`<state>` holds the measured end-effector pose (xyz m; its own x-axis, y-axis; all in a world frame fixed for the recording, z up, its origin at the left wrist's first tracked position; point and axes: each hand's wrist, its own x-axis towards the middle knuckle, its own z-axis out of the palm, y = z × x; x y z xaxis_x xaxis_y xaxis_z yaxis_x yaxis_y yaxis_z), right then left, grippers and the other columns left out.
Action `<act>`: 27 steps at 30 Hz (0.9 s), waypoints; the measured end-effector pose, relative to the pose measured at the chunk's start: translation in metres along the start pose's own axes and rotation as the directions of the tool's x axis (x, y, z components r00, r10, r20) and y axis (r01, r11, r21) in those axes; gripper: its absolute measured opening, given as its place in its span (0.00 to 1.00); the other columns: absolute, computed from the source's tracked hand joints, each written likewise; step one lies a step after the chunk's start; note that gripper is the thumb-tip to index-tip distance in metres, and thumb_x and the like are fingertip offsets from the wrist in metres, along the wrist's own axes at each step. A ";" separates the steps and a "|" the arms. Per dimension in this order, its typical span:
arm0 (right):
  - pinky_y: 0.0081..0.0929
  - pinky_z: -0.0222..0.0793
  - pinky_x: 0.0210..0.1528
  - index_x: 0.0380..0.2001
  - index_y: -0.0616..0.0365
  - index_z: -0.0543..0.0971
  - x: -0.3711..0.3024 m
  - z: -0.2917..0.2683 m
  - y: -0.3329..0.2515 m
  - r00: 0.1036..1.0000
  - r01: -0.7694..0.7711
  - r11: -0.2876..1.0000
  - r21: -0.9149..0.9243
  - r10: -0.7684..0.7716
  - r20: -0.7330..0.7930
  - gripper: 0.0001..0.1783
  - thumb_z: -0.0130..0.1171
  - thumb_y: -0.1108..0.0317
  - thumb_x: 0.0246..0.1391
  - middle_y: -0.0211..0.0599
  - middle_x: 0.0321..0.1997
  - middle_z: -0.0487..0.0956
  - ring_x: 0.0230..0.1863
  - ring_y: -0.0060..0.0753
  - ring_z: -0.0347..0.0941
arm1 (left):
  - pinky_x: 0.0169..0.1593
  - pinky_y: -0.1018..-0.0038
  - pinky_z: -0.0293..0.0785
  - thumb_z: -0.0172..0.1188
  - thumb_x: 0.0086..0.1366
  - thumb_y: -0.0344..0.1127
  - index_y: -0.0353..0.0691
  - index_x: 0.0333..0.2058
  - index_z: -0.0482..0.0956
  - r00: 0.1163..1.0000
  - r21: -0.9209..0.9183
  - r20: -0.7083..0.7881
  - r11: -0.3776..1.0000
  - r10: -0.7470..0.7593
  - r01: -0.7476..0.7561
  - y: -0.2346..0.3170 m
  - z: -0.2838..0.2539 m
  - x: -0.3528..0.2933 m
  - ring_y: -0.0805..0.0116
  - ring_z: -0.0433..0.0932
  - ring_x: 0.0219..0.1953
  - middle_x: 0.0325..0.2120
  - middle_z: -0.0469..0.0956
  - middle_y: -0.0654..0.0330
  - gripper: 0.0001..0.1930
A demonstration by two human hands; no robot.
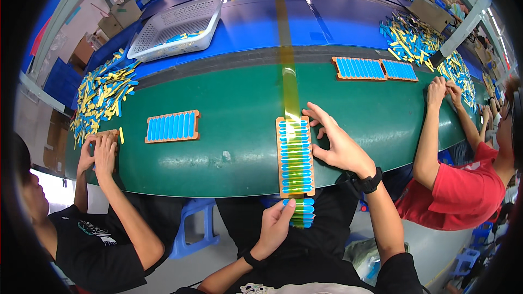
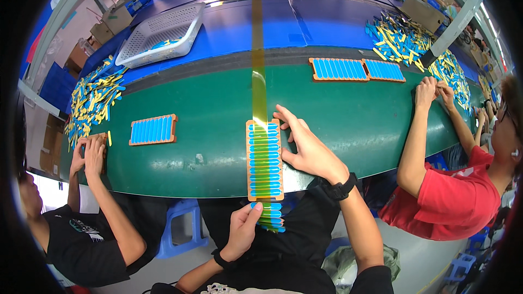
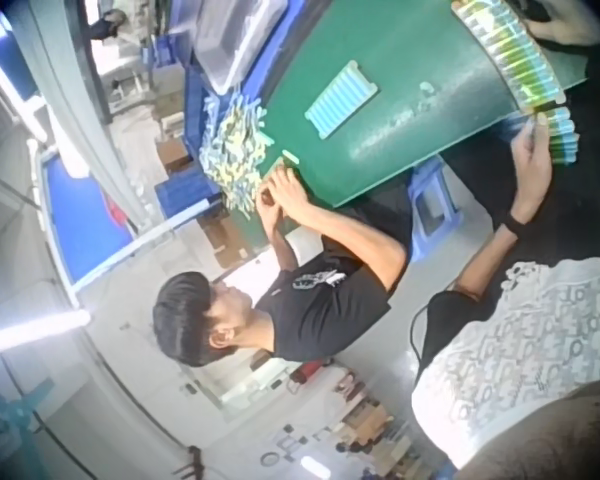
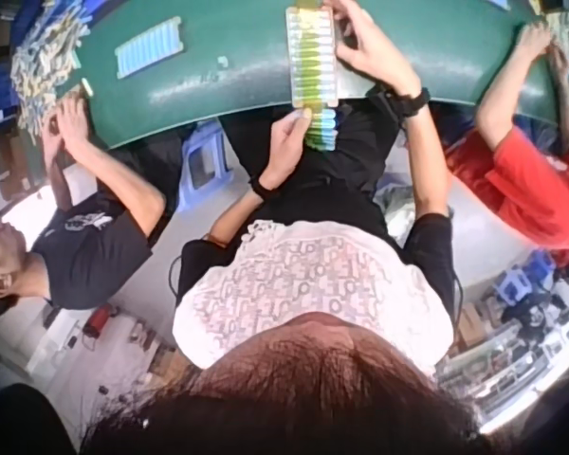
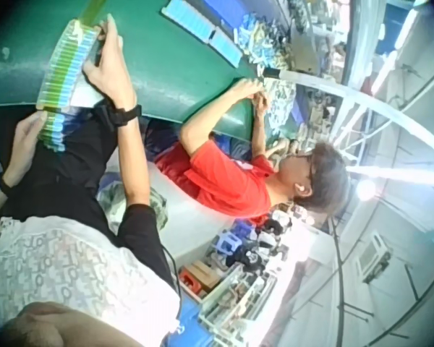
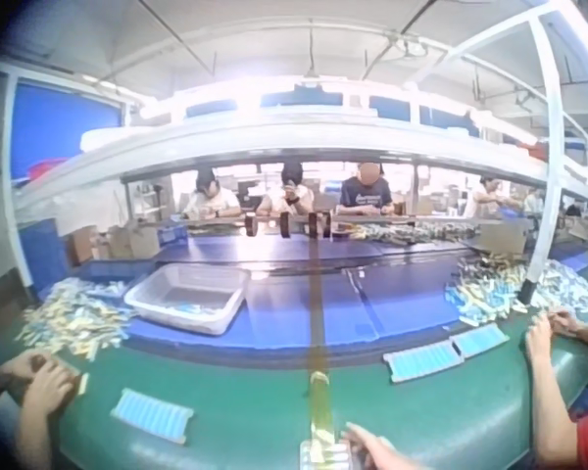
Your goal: Assembling small plastic parts into orange carrier trays and applying a long strip of adhesive tape.
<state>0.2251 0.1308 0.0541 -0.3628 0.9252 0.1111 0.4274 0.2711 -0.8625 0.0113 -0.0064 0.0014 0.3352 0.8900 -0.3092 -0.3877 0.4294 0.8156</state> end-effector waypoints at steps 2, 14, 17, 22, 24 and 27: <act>0.37 0.68 0.61 0.73 0.60 0.51 -0.004 0.002 0.000 1.000 -0.005 1.000 0.022 0.005 -0.023 0.47 0.62 0.77 0.53 0.50 0.68 0.66 0.62 0.43 0.67 | 0.40 0.80 0.78 0.53 0.76 0.40 0.26 0.46 0.80 1.000 0.037 -0.031 0.999 -0.006 0.007 -0.003 0.000 -0.001 0.78 0.82 0.33 0.34 0.85 0.58 0.18; 0.38 0.72 0.56 0.68 0.63 0.60 -0.038 0.011 -0.015 0.970 -0.058 0.995 -0.083 0.037 -0.240 0.34 0.53 0.81 0.58 0.50 0.62 0.72 0.57 0.45 0.73 | 0.38 0.83 0.72 0.55 0.74 0.35 0.26 0.41 0.84 0.992 0.149 -0.112 0.988 0.060 -0.043 0.001 0.006 0.000 0.84 0.77 0.33 0.32 0.85 0.61 0.15; 0.38 0.69 0.60 0.70 0.63 0.55 -0.022 0.008 -0.008 0.979 -0.021 0.995 -0.101 0.000 -0.204 0.37 0.49 0.85 0.57 0.52 0.66 0.68 0.60 0.48 0.70 | 0.38 0.82 0.72 0.55 0.74 0.35 0.26 0.41 0.84 0.994 0.104 -0.092 0.993 0.056 -0.046 0.004 0.010 -0.002 0.83 0.77 0.33 0.32 0.85 0.61 0.15; 0.39 0.68 0.62 0.72 0.61 0.50 0.005 0.013 -0.005 0.998 -0.022 0.999 0.028 0.024 -0.061 0.41 0.47 0.85 0.56 0.58 0.67 0.66 0.61 0.50 0.69 | 0.37 0.83 0.73 0.56 0.75 0.38 0.26 0.41 0.83 0.989 0.224 -0.065 0.967 0.136 -0.118 -0.003 0.004 -0.004 0.84 0.77 0.32 0.31 0.85 0.62 0.17; 0.39 0.68 0.63 0.73 0.60 0.49 0.007 0.019 -0.002 0.998 -0.027 0.998 0.050 0.029 -0.046 0.42 0.47 0.85 0.56 0.60 0.66 0.66 0.62 0.52 0.69 | 0.37 0.83 0.73 0.56 0.75 0.38 0.26 0.41 0.83 0.986 0.216 -0.086 0.969 0.140 -0.118 -0.004 0.003 -0.004 0.84 0.77 0.32 0.31 0.85 0.62 0.17; 0.39 0.68 0.63 0.74 0.59 0.47 0.005 0.025 -0.003 0.998 -0.007 1.000 -0.011 0.007 -0.057 0.45 0.48 0.87 0.54 0.58 0.68 0.66 0.67 0.52 0.66 | 0.37 0.83 0.72 0.56 0.75 0.38 0.26 0.39 0.84 0.982 0.194 -0.126 0.974 0.143 -0.117 -0.006 0.001 -0.007 0.85 0.76 0.32 0.30 0.84 0.63 0.17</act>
<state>0.2013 0.1276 0.0447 -0.3122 0.9406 0.1333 0.4391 0.2673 -0.8577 0.0123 -0.0150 -0.0008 0.1654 0.9543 -0.2487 -0.2504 0.2846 0.9254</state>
